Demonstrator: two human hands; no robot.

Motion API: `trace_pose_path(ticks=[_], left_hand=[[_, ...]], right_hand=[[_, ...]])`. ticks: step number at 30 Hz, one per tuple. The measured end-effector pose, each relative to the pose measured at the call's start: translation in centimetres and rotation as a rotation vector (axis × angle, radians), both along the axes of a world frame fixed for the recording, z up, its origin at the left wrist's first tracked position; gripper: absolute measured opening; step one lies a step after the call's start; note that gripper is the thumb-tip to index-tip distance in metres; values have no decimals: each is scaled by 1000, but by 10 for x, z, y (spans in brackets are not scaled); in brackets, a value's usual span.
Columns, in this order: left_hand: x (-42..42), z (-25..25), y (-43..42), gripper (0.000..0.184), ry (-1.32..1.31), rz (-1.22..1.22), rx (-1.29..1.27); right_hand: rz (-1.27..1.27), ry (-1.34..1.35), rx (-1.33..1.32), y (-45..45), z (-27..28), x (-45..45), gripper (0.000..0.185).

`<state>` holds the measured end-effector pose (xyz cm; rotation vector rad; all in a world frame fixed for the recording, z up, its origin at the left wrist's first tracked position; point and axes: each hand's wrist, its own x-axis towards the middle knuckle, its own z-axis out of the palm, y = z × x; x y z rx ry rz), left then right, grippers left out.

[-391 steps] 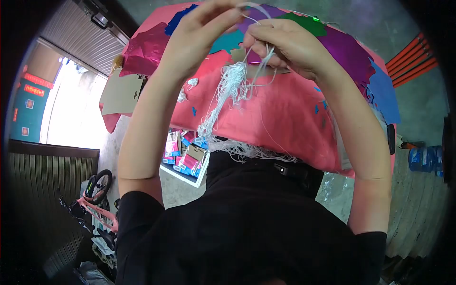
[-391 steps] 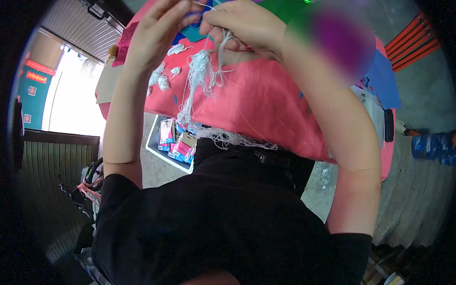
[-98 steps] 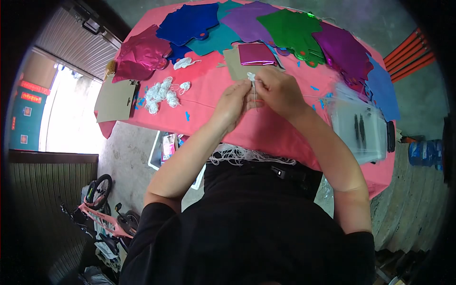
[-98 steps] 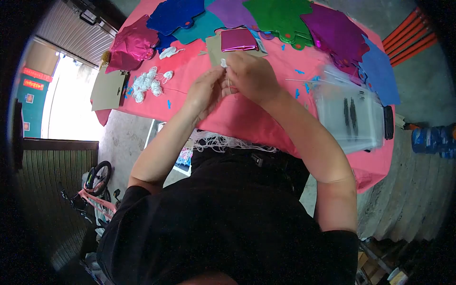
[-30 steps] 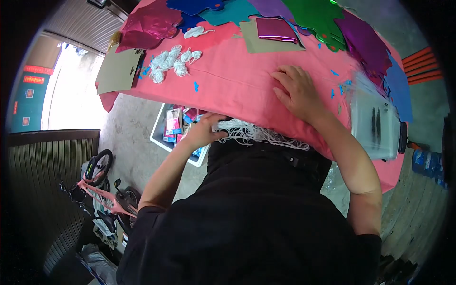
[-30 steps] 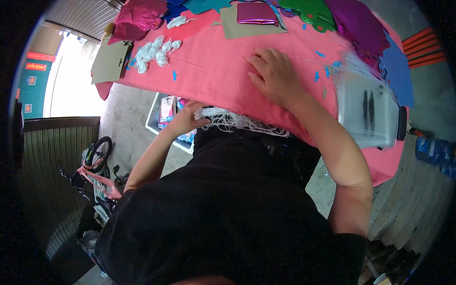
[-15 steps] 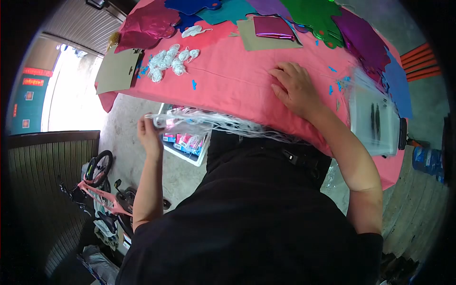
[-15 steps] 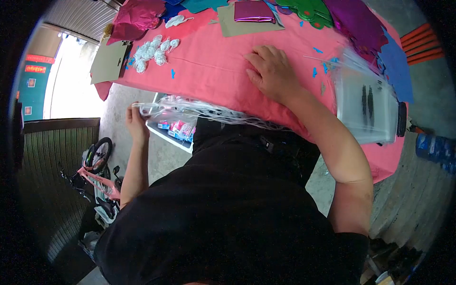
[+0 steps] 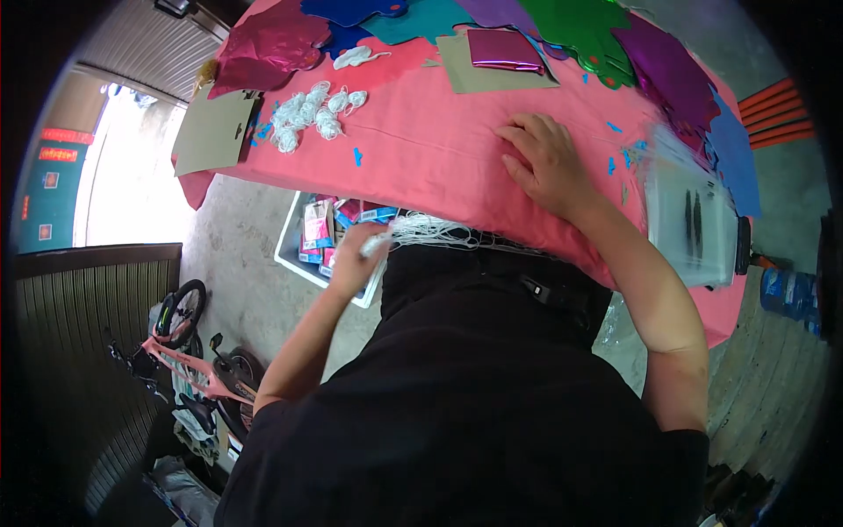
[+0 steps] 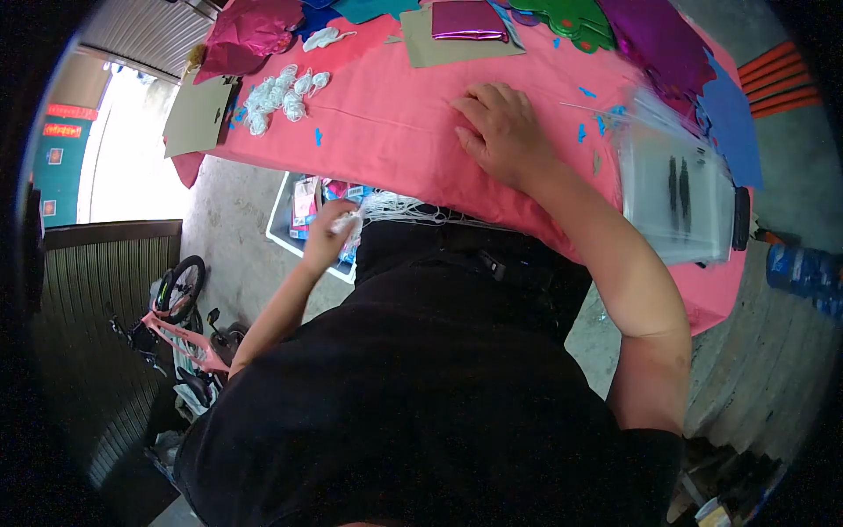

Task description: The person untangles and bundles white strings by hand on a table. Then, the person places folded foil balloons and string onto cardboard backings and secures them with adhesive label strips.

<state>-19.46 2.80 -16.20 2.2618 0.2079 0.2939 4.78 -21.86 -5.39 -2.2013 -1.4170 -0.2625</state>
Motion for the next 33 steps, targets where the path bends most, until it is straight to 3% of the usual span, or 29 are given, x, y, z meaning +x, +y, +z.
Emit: trace_pose_path(ticks=[4, 9, 11, 12, 14, 18, 22, 25, 27, 29, 31, 33], left_hand=[[48, 30, -38, 20, -99, -427, 261], [50, 16, -29, 12, -75, -348, 175], [39, 16, -22, 8, 63, 17, -287], [35, 17, -16, 8, 65, 14, -286], [26, 21, 0, 11, -28, 189, -727], [1, 8, 40, 9, -170, 292, -727], [-24, -29, 76, 9, -117, 476, -612], [-41, -75, 97, 15, 272, 244, -156], [-14, -40, 61, 24, 237, 144, -236], [11, -6, 14, 32, 149, -17, -140], [37, 12, -17, 37, -28, -216, 280], [55, 12, -25, 36, -31, -277, 332]], right_hand=[[16, 64, 15, -3, 0, 5, 33], [44, 181, 66, -6, -3, 13, 31], [50, 206, 81, -7, -4, 15, 30], [47, 218, 84, -7, -4, 15, 30], [49, 238, 91, -6, -5, 15, 29], [42, 228, 87, -5, -5, 15, 29], [39, 227, 90, -5, -5, 15, 29], [41, 237, 86, -5, -5, 15, 29], [41, 243, 84, -5, -5, 15, 29], [54, 238, 74, -4, -4, 17, 27], [57, 230, 72, -3, 4, 17, 27], [87, 550, 44, -6, 27, 11, 25]])
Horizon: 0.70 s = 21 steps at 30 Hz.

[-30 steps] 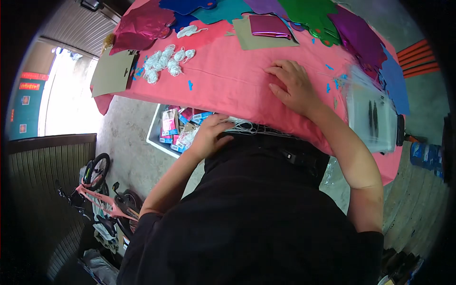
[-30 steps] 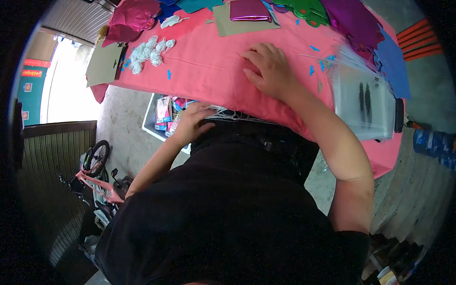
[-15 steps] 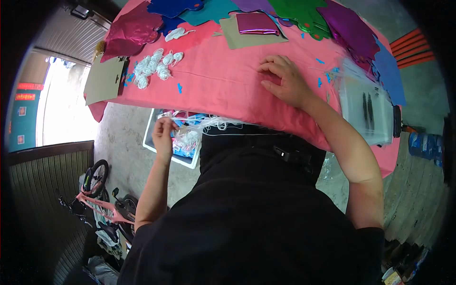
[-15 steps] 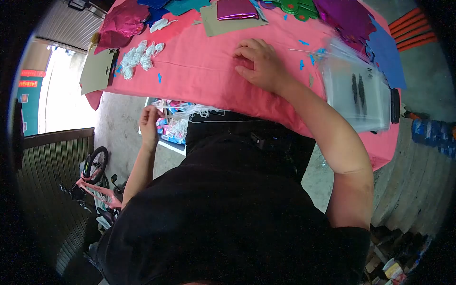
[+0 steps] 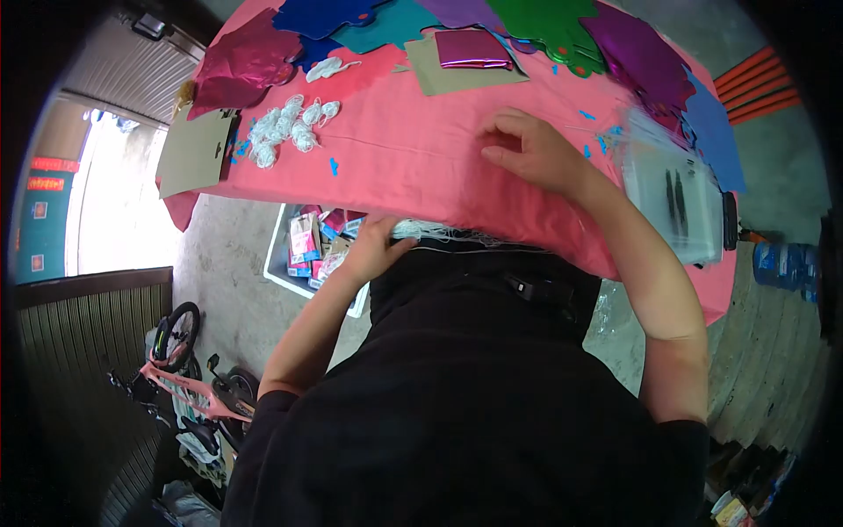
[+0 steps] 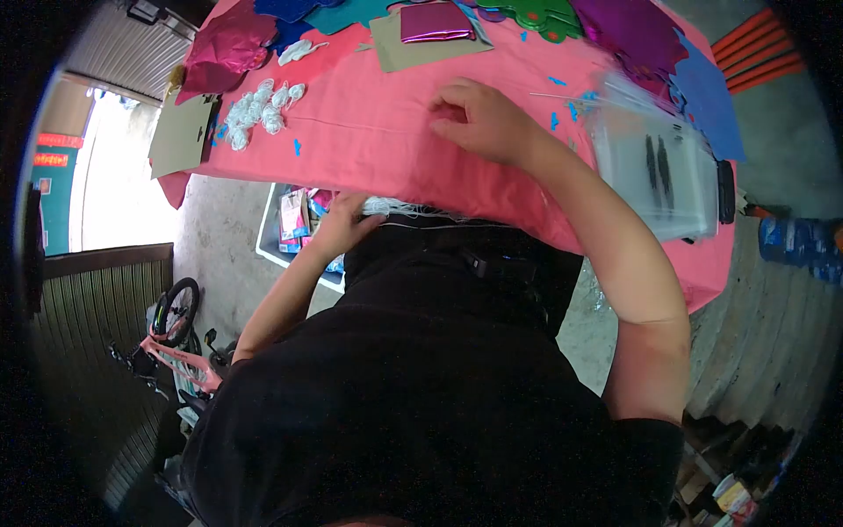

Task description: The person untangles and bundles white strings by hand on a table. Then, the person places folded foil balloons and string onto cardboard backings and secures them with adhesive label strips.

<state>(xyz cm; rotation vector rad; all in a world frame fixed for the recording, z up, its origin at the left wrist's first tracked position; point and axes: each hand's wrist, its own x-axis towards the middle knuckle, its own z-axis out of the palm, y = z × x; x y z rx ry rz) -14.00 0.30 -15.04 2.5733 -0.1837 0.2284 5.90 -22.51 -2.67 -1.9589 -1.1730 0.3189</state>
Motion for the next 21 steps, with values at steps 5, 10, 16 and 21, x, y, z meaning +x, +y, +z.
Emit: trace_pose_path(ticks=[5, 10, 16, 21], left_hand=[[16, 13, 6, 29, 480, 49, -373], [6, 81, 12, 14, 598, 106, -1055], [5, 156, 15, 14, 471, -122, -913], [29, 193, 16, 21, 130, -248, -1177]], right_hand=[[-23, 39, 40, -40, 67, -37, 23], [-96, 589, 24, -106, 75, -67, 25], [-65, 599, 16, -94, 41, -84, 26], [23, 499, 30, -52, 30, -87, 27]])
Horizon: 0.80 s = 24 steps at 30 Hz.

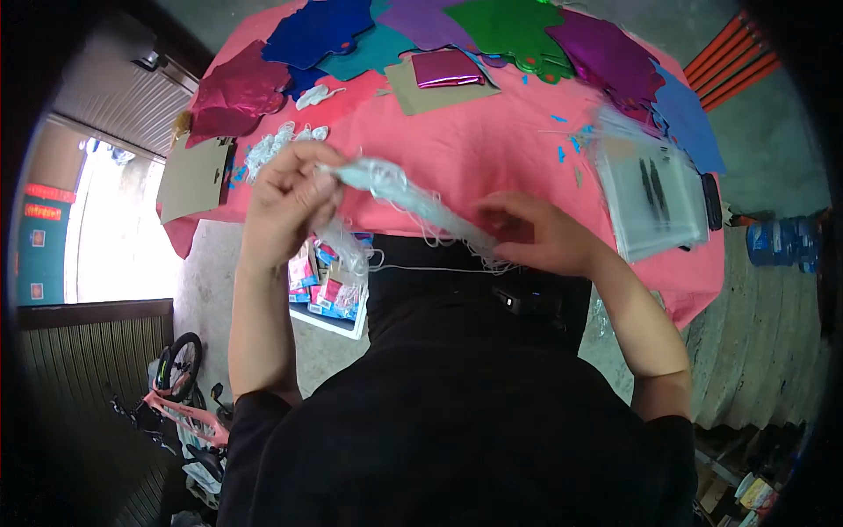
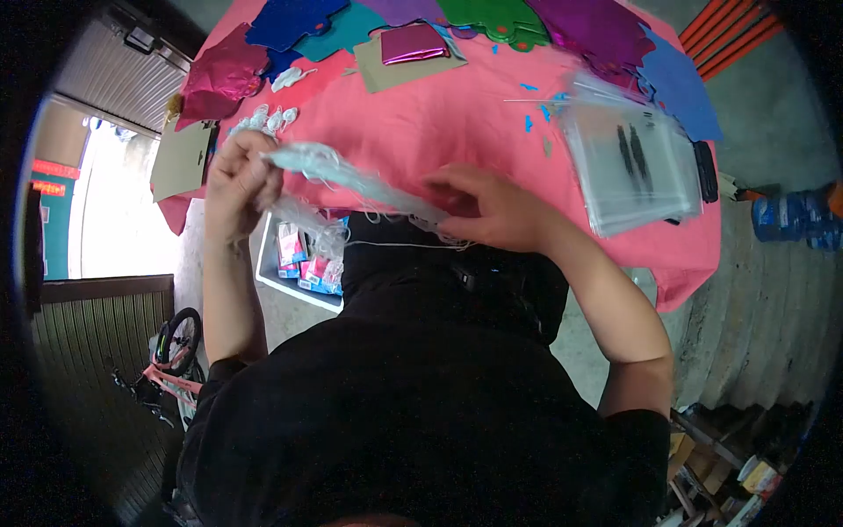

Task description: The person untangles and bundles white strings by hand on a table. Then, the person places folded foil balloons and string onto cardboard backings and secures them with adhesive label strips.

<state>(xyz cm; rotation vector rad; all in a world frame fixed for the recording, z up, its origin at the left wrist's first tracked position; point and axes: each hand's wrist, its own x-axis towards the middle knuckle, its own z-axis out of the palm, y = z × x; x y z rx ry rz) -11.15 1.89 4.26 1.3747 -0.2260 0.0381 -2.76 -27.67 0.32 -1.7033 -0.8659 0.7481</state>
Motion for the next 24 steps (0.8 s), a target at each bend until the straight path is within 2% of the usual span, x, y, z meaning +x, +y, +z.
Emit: trace_pose_path(ticks=[4, 6, 8, 10, 11, 13, 14, 16, 17, 19, 20, 23, 24], left_hand=[[11, 20, 0, 23, -30, 110, -164], [2, 19, 7, 22, 55, 30, 8], [-5, 15, 11, 21, 99, -31, 90], [-17, 1, 17, 19, 477, -204, 447], [-22, -19, 25, 19, 477, -210, 448], [-32, -79, 41, 25, 568, -147, 859], [-36, -100, 41, 25, 570, -149, 861], [-43, -133, 34, 31, 404, 30, 1087], [-46, -139, 27, 31, 405, 24, 1088], [-50, -149, 8, 36, 141, 7, 1125], [-50, -154, 1, 36, 140, 0, 1121], [-50, -168, -11, 40, 259, 15, 1007], [-48, -174, -10, 40, 256, 12, 1007]], right_hand=[[126, 27, -88, 5, -10, 17, 25], [161, 34, -131, -2, -10, 22, 25], [28, 82, -186, -16, 5, 26, 22], [-45, 109, -216, -32, 15, 25, 21], [-76, 46, -153, -39, 19, 22, 20], [-133, -79, -24, -55, 25, 15, 18], [-135, -77, -23, -65, 30, 11, 18], [-175, -76, -309, -89, 36, 4, 19], [-179, -71, -309, -103, 31, -1, 19], [-48, 240, -329, -129, 13, -12, 23], [-55, 243, -333, -137, 2, -20, 23], [-69, -266, -520, -152, -44, -40, 36], [-73, -267, -521, -149, -57, -41, 36]])
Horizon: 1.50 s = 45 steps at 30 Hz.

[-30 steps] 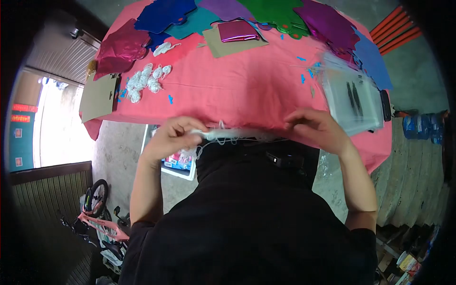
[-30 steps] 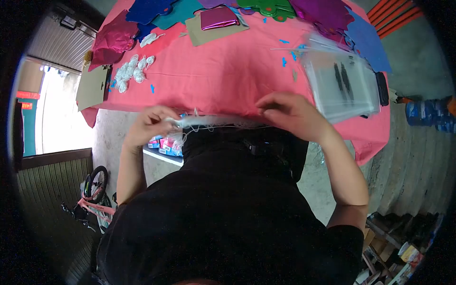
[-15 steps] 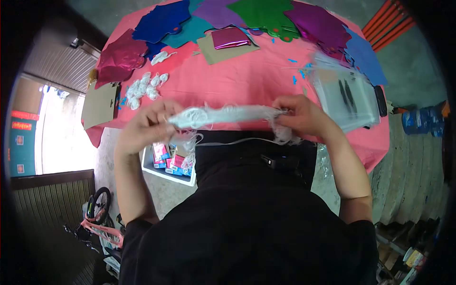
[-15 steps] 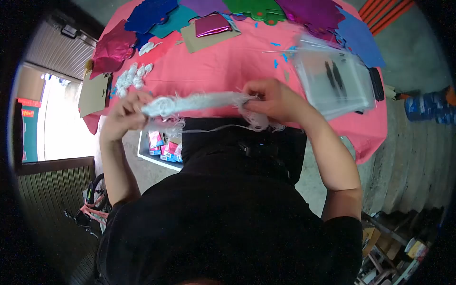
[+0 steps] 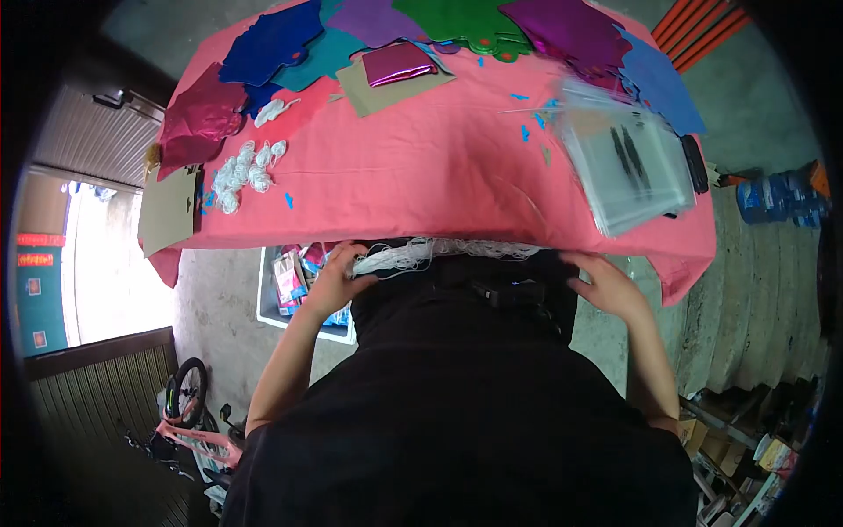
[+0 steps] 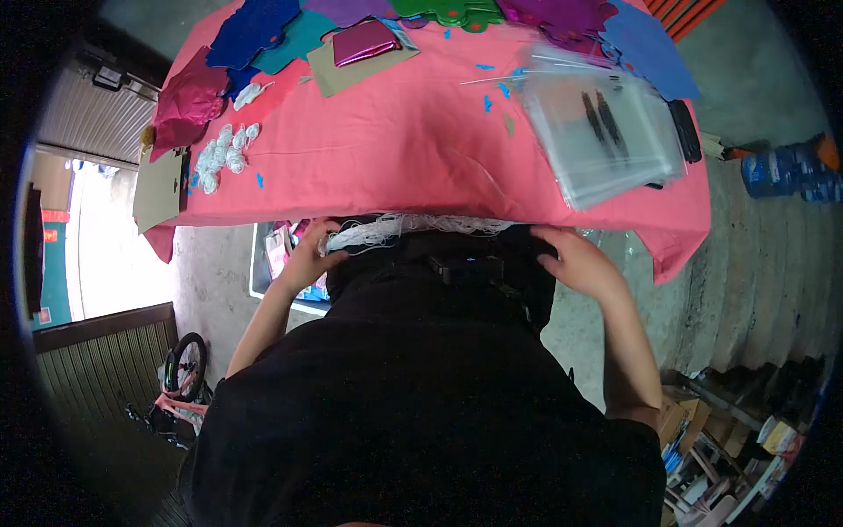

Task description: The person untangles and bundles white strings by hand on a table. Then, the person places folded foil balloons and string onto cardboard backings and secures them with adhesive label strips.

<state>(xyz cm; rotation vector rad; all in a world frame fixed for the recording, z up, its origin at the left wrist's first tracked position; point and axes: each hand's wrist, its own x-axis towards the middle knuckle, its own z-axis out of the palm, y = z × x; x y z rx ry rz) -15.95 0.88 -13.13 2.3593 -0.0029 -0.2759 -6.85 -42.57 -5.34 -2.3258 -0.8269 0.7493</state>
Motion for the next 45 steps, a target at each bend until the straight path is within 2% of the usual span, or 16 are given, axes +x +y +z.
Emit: trace_pose_path(ticks=[2, 4, 7, 9, 11, 13, 15, 17, 19, 24, 27, 30, 34, 40, 42, 45], left_hand=[[2, -15, 6, 39, -144, -78, 80], [7, -24, 8, 38, -222, -107, 121], [22, -29, 11, 25, -39, 402, -597], [36, -28, 18, 22, -59, 419, -549], [44, -23, 25, 16, -96, 460, -450], [44, -8, 27, 15, -93, 408, -461], [43, 15, 28, 14, -78, 301, -483], [38, 30, 34, 13, -22, 318, -480], [34, 38, 43, 13, 93, 332, -481], [26, -17, 72, 16, -72, 189, -381], [20, -23, 57, 24, -59, 100, 181], [17, -16, 17, 28, -297, 179, 51], [15, -13, -18, 22, -640, 73, 151], [4, -4, -21, 16, -426, 175, 29], [-1, -2, -26, 15, -378, 178, -29], [-8, 13, -30, 14, -262, 178, -29]], right_hand=[[-213, -232, -137, 11, -26, -4, 48], [-255, -196, -27, 14, -56, 8, 51], [-373, -258, 117, 17, -116, 31, 54], [-524, -466, 170, 6, -143, 43, 52], [-582, -414, 173, -10, -141, 49, 52], [-575, -555, 99, -30, -136, 55, 46], [-754, -220, 224, -53, -122, 56, 32], [-961, 337, 410, -62, -94, 51, 25], [-1130, 574, 555, -66, -73, 45, 14], [-1034, 714, 569, -94, -102, 44, 16], [-1055, 229, 531, -71, -119, 41, 19], [-1029, 102, 355, -72, -143, 38, 25], [-952, -14, 272, -64, -140, 34, 33], [-765, -10, 379, -24, -119, 19, 39], [-570, -196, 309, -18, -128, 19, 35], [-561, -189, 138, -11, -105, 16, 33]])
